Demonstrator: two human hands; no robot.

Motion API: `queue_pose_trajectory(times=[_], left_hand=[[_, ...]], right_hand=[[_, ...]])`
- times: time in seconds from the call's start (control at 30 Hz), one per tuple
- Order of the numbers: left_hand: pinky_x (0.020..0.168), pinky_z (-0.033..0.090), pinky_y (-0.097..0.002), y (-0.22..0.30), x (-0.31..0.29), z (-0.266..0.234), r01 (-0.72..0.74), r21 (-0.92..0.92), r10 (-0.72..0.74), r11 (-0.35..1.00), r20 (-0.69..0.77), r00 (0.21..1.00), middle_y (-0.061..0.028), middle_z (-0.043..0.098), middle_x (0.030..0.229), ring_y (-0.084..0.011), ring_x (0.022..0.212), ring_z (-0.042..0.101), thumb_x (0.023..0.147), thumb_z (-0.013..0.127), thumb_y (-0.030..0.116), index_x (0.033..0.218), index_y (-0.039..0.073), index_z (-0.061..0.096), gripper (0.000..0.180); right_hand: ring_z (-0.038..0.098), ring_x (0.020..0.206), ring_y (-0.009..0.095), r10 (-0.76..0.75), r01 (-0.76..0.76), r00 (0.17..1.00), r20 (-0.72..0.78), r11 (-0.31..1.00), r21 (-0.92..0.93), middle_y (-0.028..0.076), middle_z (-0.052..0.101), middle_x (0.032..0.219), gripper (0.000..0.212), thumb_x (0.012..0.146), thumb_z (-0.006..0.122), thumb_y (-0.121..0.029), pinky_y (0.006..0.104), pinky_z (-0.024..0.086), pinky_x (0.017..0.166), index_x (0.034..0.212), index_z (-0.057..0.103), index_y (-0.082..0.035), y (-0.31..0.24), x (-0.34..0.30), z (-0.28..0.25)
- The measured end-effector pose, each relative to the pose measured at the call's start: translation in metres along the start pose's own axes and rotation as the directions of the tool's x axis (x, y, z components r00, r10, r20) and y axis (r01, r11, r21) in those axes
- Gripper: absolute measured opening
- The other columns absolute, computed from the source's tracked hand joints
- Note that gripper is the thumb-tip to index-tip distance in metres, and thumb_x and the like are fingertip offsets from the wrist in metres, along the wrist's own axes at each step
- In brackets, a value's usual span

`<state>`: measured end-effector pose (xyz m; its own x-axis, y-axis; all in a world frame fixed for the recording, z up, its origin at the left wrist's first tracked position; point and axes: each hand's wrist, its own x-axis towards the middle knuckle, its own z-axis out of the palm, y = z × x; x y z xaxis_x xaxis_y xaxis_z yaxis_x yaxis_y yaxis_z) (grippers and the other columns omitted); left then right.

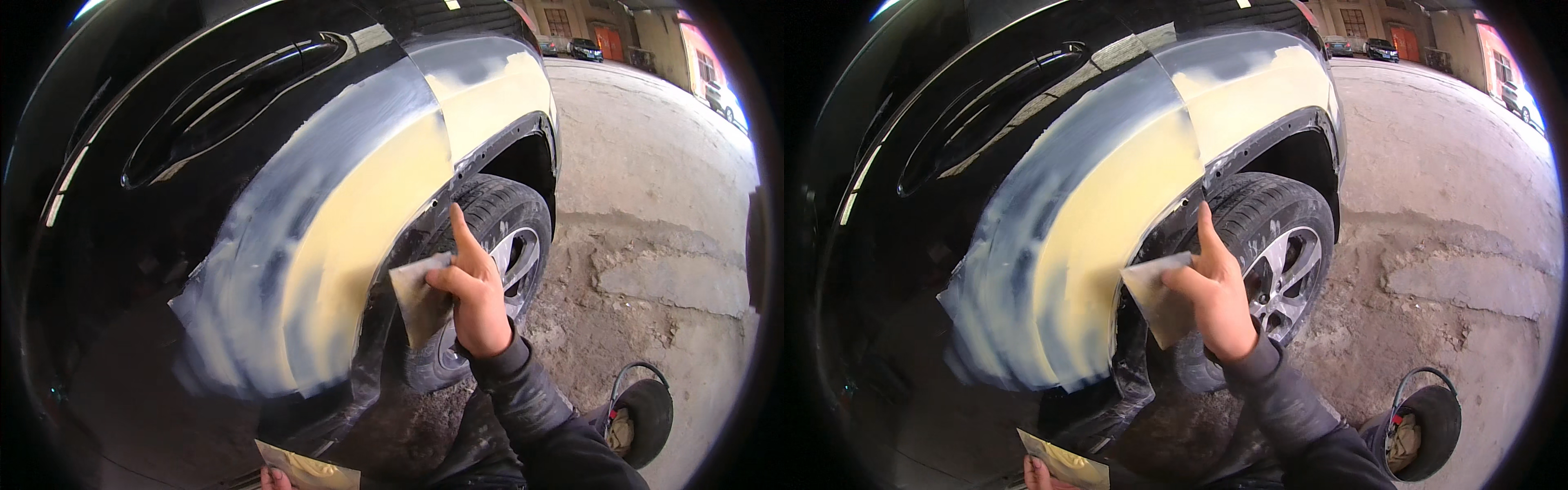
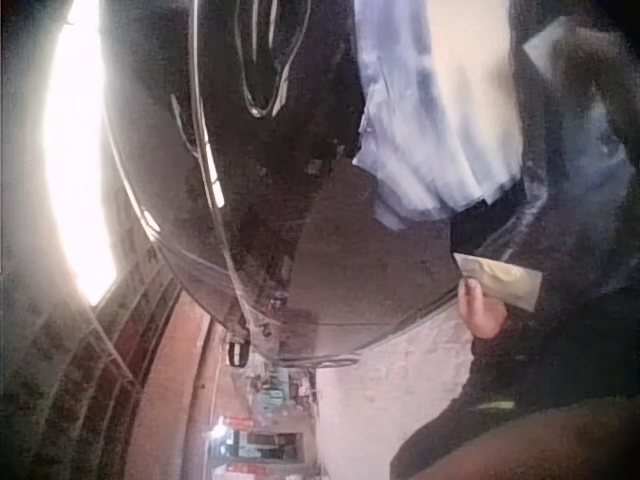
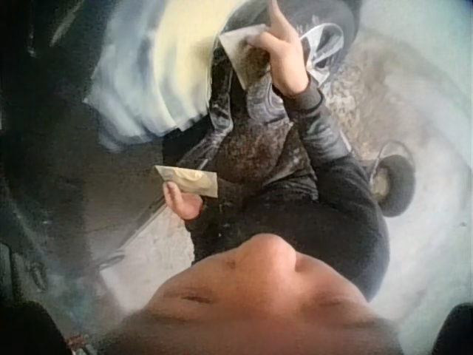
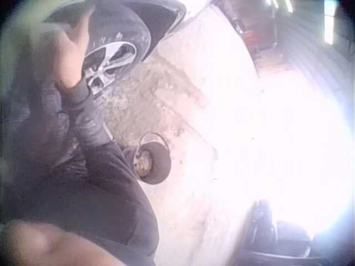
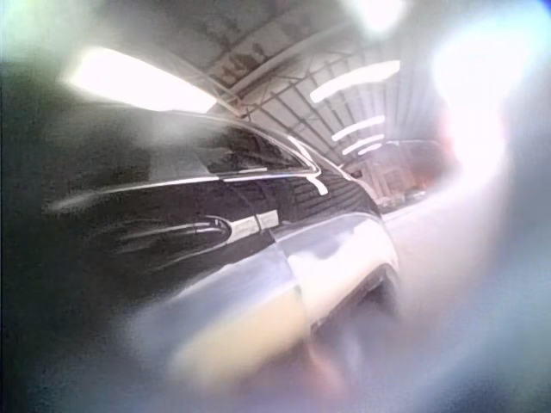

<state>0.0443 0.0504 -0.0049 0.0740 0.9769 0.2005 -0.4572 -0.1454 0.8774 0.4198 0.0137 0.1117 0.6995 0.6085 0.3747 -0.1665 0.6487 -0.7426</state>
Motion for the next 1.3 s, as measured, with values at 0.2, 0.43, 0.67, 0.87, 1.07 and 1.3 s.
queue_pose_trajectory(times=[0.2,0.43,0.67,0.87,1.07,1.3], left_hand=[[0.089,0.058,-0.0415,-0.007,-0.005,-0.033,-0.101,0.214,0.083,0.972,0.09,0.992,-0.0225,0.069,0.126,-0.0291,0.11,0.07,0.109,0.061,0.023,0.137,-0.007,0.059,0.042],[0.095,0.057,-0.0451,-0.026,-0.001,-0.047,-0.33,0.438,0.301,0.836,0.137,0.944,-0.0306,0.063,0.133,-0.0362,0.112,0.068,0.107,0.062,0.01,0.136,-0.015,0.059,0.038],[0.097,0.057,-0.0481,-0.038,-0.004,-0.057,-0.31,0.601,0.299,0.737,0.121,0.947,-0.0347,0.063,0.132,-0.0438,0.114,0.068,0.103,0.07,0.015,0.135,-0.009,0.065,0.04],[0.094,0.059,-0.052,-0.043,0.007,-0.081,-0.482,0.67,0.334,0.565,0.348,0.876,-0.0402,0.063,0.13,-0.0499,0.111,0.069,0.098,0.076,0.018,0.135,-0.01,0.065,0.048],[0.088,0.061,-0.047,-0.041,0.009,-0.059,-0.456,0.571,0.452,0.682,0.161,0.878,-0.0337,0.066,0.128,-0.0402,0.111,0.071,0.101,0.074,0.019,0.135,-0.011,0.063,0.046],[0.105,0.056,-0.0417,-0.019,0.021,-0.067,-0.349,0.252,0.354,0.903,0.028,0.935,-0.0229,0.065,0.134,-0.0294,0.126,0.065,0.11,0.056,0.013,0.139,-0.009,0.056,0.036]], right_hand=[[0.058,0.072,0.008,-0.025,0.03,0.998,0.062,0.996,-0.089,0.005,0.066,0.086,0.096,0.087,0.061,0.002,0.0216,0.046,0.067,0.168,0.01,0.007,-0.012,0.027,0.021],[0.065,0.08,0.012,0.003,0.011,0.989,0.148,0.995,-0.094,0.015,0.07,0.101,0.102,0.089,0.061,0.005,0.0251,0.054,0.07,0.166,-0.005,0.008,0.013,0.003,0.047],[0.064,0.089,0.011,0.019,-0.008,0.984,0.178,0.998,-0.066,0.014,0.067,0.12,0.106,0.091,0.057,0.01,0.025,0.053,0.078,0.167,-0.016,0.0,0.035,-0.023,0.072],[0.062,0.082,0.009,0.079,-0.027,0.973,0.216,0.972,-0.233,0.011,0.071,0.105,0.109,0.091,0.06,0.007,0.0236,0.052,0.078,0.167,-0.016,0.0,0.052,-0.048,0.076],[0.064,0.085,0.011,0.181,-0.097,0.953,0.244,0.942,-0.321,0.012,0.073,0.099,0.11,0.09,0.06,0.005,0.0237,0.052,0.081,0.168,-0.017,-0.004,0.073,-0.068,0.072],[0.077,0.09,0.04,0.226,-0.091,0.941,0.253,0.887,-0.453,0.033,0.071,0.101,0.111,0.088,0.064,-0.005,0.0353,0.058,0.086,0.168,-0.012,-0.004,0.089,-0.092,0.071]])
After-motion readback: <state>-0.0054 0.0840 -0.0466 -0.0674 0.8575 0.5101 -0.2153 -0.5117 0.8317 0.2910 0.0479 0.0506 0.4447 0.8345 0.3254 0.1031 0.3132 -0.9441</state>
